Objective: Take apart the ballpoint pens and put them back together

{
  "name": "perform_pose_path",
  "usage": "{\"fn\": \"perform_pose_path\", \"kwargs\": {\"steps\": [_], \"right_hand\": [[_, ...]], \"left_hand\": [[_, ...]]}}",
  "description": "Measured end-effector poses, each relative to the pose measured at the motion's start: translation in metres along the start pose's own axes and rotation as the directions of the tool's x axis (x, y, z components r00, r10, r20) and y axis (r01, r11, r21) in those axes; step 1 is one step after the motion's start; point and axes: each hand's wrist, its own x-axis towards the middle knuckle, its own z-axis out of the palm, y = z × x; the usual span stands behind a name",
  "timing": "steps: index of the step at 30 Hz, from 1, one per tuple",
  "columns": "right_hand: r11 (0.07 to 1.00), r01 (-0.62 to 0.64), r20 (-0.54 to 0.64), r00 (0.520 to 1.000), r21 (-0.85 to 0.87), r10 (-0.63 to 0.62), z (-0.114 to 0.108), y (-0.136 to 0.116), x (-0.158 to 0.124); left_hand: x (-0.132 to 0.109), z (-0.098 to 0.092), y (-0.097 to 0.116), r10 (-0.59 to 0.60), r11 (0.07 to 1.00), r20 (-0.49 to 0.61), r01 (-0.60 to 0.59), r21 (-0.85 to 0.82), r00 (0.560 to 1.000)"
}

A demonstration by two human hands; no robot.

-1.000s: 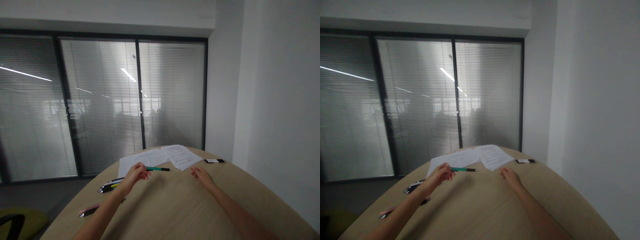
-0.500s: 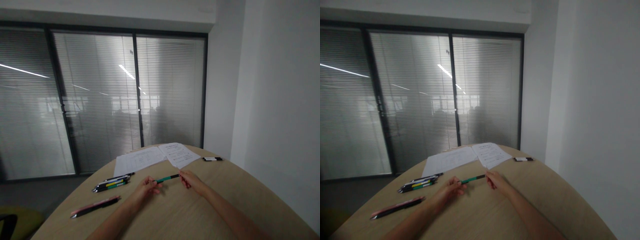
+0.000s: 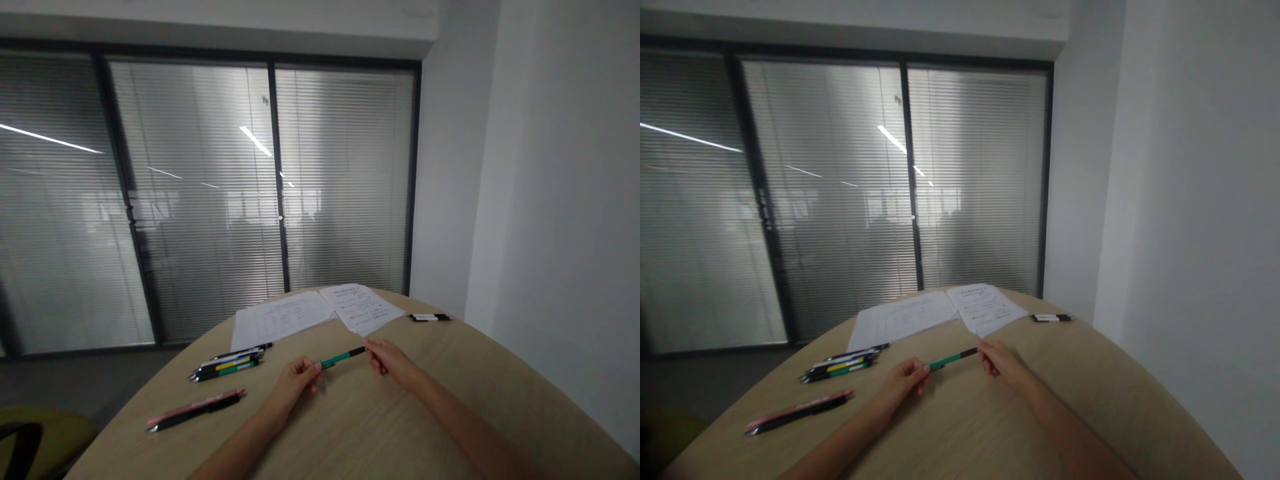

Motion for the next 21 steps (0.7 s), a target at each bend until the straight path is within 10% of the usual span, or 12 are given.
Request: {"fn": "perform_pose_path", "kwargs": {"steps": [12,21], "right_hand": [[0.998,0.054,0.077,0.996,0.017,-0.055,-0.0005,0.001,0.0005],[0.998,0.043,0.064,0.997,0.037,-0.045,-0.0004,0.0009,0.0]], "left_hand": [[-0.002,0.0045,-0.0052,-0.086,0.996,0.041,0.087,-0.002,0.995],[0.0022,0.0049,-0.0087,0.068,0.998,-0.072,-0.067,0.015,0.995]]}}
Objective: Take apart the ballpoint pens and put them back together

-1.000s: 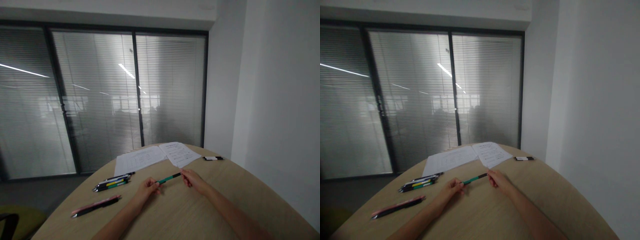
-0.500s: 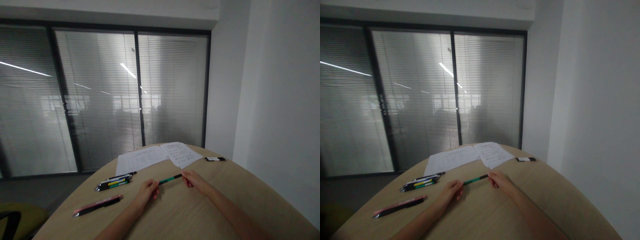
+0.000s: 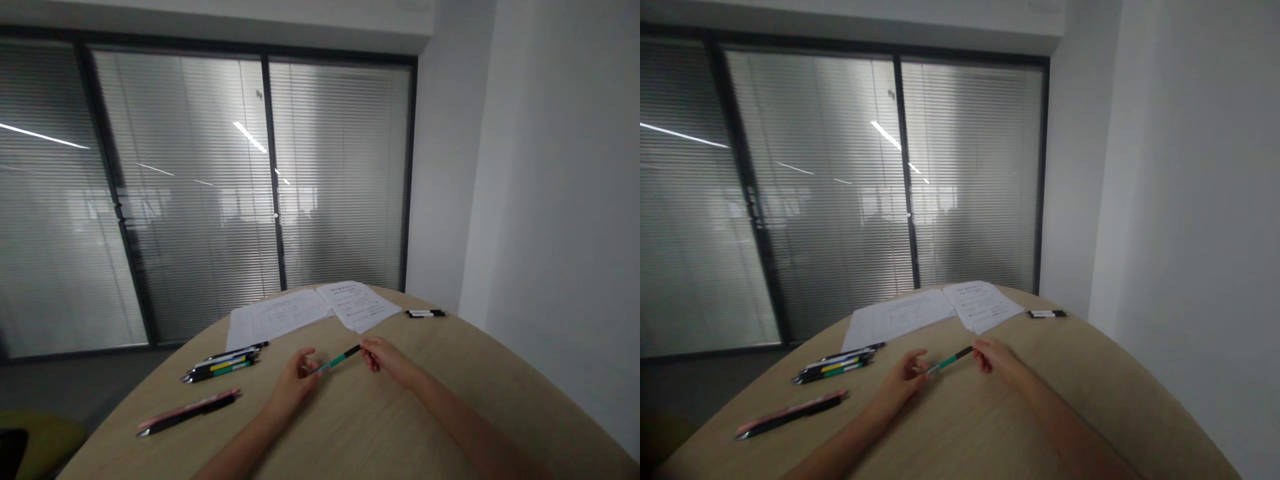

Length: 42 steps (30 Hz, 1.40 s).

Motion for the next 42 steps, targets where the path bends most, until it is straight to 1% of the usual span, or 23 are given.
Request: {"fn": "perform_pose_path", "kwargs": {"steps": [4,8,12,17,21,24,27,30,32,37,42], "right_hand": [[1.0,0.011,-0.003,1.0,0.009,-0.011,-0.001,0.001,0.001],[1.0,0.023,-0.001,1.0,0.02,-0.023,-0.002,0.001,0.001],[0.999,0.035,0.001,0.999,0.011,-0.035,-0.002,0.002,0.0],[0.998,0.061,0.014,0.998,-0.02,-0.06,-0.002,0.0,-0.003],[0.998,0.06,0.046,0.997,-0.033,-0.058,-0.002,-0.003,-0.006],[0.998,0.057,0.037,0.998,-0.02,-0.056,-0.002,-0.003,-0.006],[0.999,0.05,-0.005,0.999,0.008,-0.05,-0.002,-0.001,-0.004],[0.999,0.044,-0.047,0.998,0.026,-0.042,-0.001,0.001,-0.001],[0.999,0.046,-0.062,0.997,0.028,-0.044,0.0,0.002,0.0],[0.998,0.062,-0.054,0.997,0.023,-0.061,0.001,0.001,-0.002],[0.996,0.088,-0.01,0.996,0.022,-0.088,-0.002,0.001,-0.004]], "left_hand": [[0.001,-0.001,-0.003,0.058,0.995,-0.002,-0.058,0.076,0.998],[0.001,-0.002,0.0,0.064,0.992,0.003,-0.064,0.107,0.998],[0.0,-0.002,0.006,0.057,0.987,-0.022,-0.053,0.154,0.998],[-0.004,-0.001,0.009,0.008,0.983,-0.041,0.0,0.185,0.999],[-0.006,0.0,0.009,-0.059,0.982,-0.021,0.062,0.178,0.998],[-0.007,0.001,0.008,-0.097,0.98,0.021,0.092,0.176,0.995],[-0.004,0.001,0.008,-0.051,0.98,0.064,0.037,0.197,0.997],[-0.001,0.001,0.007,0.021,0.984,0.027,-0.026,0.174,0.999],[0.0,0.002,0.006,0.037,0.987,0.01,-0.038,0.159,0.999],[-0.002,0.0,0.005,-0.018,0.984,0.042,0.01,0.178,0.999],[-0.004,0.001,0.007,-0.059,0.982,0.028,0.053,0.181,0.998]]}}
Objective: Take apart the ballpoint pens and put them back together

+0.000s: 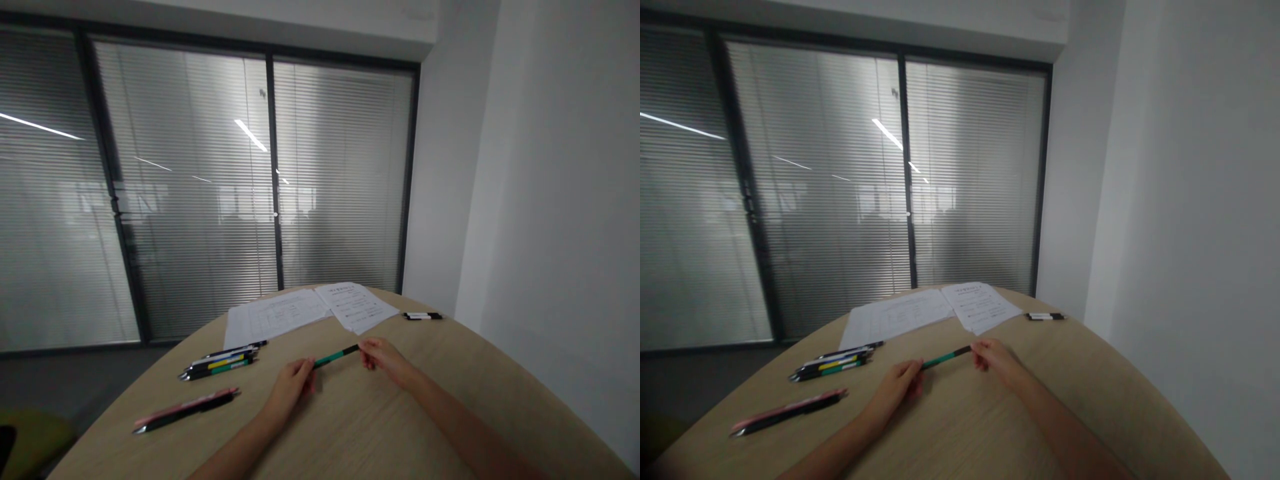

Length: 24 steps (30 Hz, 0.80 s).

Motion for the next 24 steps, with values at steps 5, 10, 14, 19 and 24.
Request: {"fn": "perform_pose_path", "kwargs": {"steps": [5,10,14,19,24], "right_hand": [[0.999,-0.015,0.045,0.999,0.038,0.013,-0.0041,0.0001,0.0001],[0.993,-0.036,0.054,0.998,0.115,0.03,-0.0047,-0.0042,-0.0008],[0.985,-0.045,0.024,0.999,0.169,0.041,-0.0045,-0.0046,0.0007],[0.978,-0.053,0.008,0.999,0.201,0.052,-0.0045,-0.0037,0.0013],[0.973,-0.058,0.016,0.998,0.222,0.056,-0.0046,-0.0044,0.0005]], "left_hand": [[-0.0005,0.0005,-0.0021,-0.08,0.997,-0.047,0.08,0.003,0.996],[-0.0019,-0.0017,0.0006,-0.059,0.998,-0.034,0.058,-0.018,0.998],[0.0005,-0.001,0.0009,0.02,0.985,-0.066,-0.031,-0.171,0.998],[0.0063,0.0011,-0.0062,0.052,0.987,-0.046,-0.059,-0.152,0.998],[0.0039,-0.0007,-0.0027,0.028,0.993,-0.055,-0.034,-0.111,0.998]]}}
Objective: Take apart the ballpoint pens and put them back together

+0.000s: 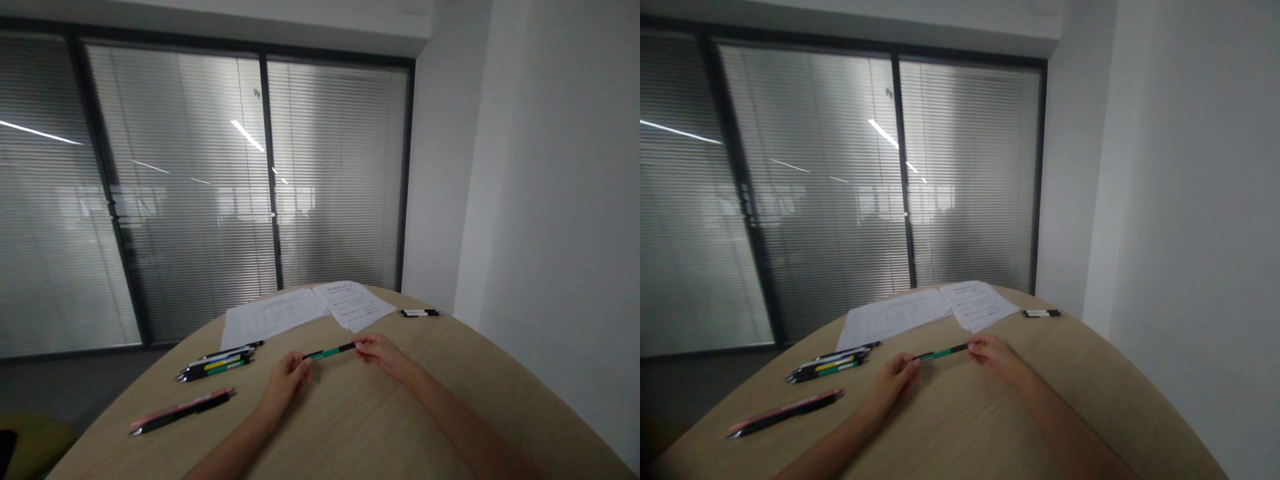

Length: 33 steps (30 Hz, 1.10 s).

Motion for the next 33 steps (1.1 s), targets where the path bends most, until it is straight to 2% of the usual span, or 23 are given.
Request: {"fn": "perform_pose_path", "kwargs": {"steps": [5,9,17,22,24,27,29,31,33], "right_hand": [[1.0,-0.015,0.011,1.0,0.017,0.015,-0.001,-0.001,0.0],[0.999,-0.013,0.009,1.0,0.03,0.013,-0.002,0.0,0.001],[1.0,-0.015,0.007,1.0,0.017,0.015,-0.002,0.0,0.0],[0.999,-0.031,0.044,0.998,-0.035,0.033,-0.001,-0.002,-0.002],[0.997,-0.037,0.068,0.997,-0.06,0.041,-0.001,-0.002,-0.003],[0.995,-0.035,0.1,0.994,-0.094,0.044,0.001,-0.003,-0.004],[0.994,-0.023,0.114,0.993,-0.105,0.035,0.002,-0.004,-0.005],[0.995,-0.01,0.117,0.993,-0.102,0.022,0.003,-0.005,-0.005],[0.996,0.0,0.112,0.994,-0.087,0.01,0.004,-0.005,-0.004]], "left_hand": [[-0.006,-0.001,0.006,-0.046,0.998,0.019,0.045,0.037,0.999],[-0.006,0.001,0.003,-0.089,0.994,0.035,0.087,0.062,0.995],[0.002,-0.001,-0.003,0.005,0.984,0.049,-0.014,0.18,0.999],[-0.003,-0.001,0.001,0.085,0.952,0.107,-0.113,0.286,0.991],[-0.009,0.002,0.004,0.144,0.875,0.185,-0.213,0.435,0.972],[-0.019,0.007,0.009,0.257,0.603,0.339,-0.424,0.676,0.905],[-0.025,0.011,0.011,0.309,0.435,0.41,-0.511,0.742,0.858],[-0.027,0.013,0.013,0.332,0.345,0.436,-0.538,0.769,0.837],[-0.027,0.013,0.013,0.346,0.33,0.417,-0.525,0.784,0.84]]}}
